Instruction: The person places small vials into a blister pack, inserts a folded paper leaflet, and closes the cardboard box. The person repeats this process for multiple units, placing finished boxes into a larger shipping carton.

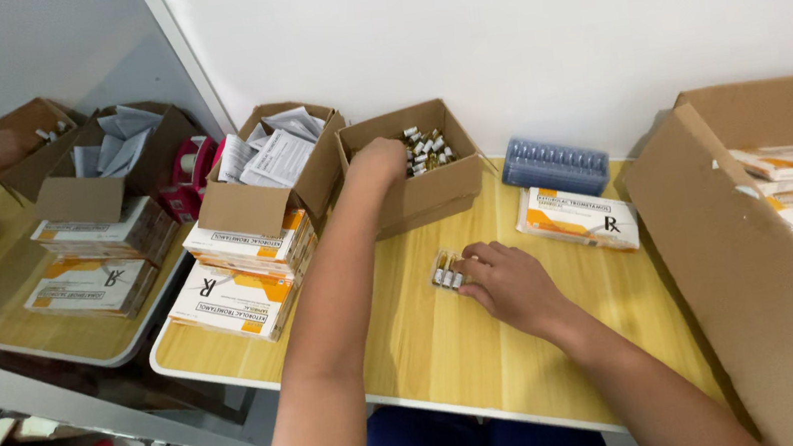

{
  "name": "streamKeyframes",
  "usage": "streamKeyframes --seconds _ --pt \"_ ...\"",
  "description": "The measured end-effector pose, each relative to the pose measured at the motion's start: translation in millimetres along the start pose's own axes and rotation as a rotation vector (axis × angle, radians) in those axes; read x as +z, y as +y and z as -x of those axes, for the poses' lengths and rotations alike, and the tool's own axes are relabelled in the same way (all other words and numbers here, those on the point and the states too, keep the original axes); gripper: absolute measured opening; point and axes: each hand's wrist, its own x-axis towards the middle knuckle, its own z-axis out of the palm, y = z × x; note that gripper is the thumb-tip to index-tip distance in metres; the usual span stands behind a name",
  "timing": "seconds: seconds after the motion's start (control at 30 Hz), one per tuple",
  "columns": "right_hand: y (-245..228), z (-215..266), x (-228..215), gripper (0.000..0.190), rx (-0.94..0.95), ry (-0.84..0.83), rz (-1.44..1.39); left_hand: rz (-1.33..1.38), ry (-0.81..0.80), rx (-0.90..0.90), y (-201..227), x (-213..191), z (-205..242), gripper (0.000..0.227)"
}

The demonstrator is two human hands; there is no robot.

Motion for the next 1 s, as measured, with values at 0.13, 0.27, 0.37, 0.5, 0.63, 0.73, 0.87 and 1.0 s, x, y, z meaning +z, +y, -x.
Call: streamKeyframes --seconds 0.13,0.27,0.37,0.5,0.63,0.73,0.87,1.0 --pt "-0.9 -1.2 -3.1 0.028 -0.007 -0.003 -0.012 0.03 0.122 -0.131 6.8 7.4 -1.5 0.027" --pt "1.5 -1.0 -2.9 0.028 0.018 0.012 -0.018 0.004 0.058 -0.26 18.5 2.8 -1.5 0.029" --pt "2.0 -0.1 -4.9 0.029 0.033 0.0 -0.005 -0.05 0.034 -0.222 20.1 -9.0 11.3 0.028" --pt "3.1 -0.6 -10.3 0.027 0.031 0.079 -0.02 -0.07 0.124 -0.176 22.2 -42.1 40.9 0.025" --pt "7.8 -2.5 -15.5 0.023 0.067 0.299 -0.151 0.299 0.499 -0.073 23.9 -65.8 80.1 0.015" --pt "16.7 -7.9 -11.9 0.028 0.352 0.388 -0.581 0.827 0.61 0.088 46.5 -50.6 101.5 0.014" --pt "34.9 -6.7 5.5 0.033 0.373 0.531 -0.998 1.187 0.328 0.182 88.9 -11.9 116.2 0.01" --pt "68.8 -6.3 25.0 0.019 0.507 0.539 -1.15 1.213 0.066 0.108 101.5 16.2 129.0 0.015"
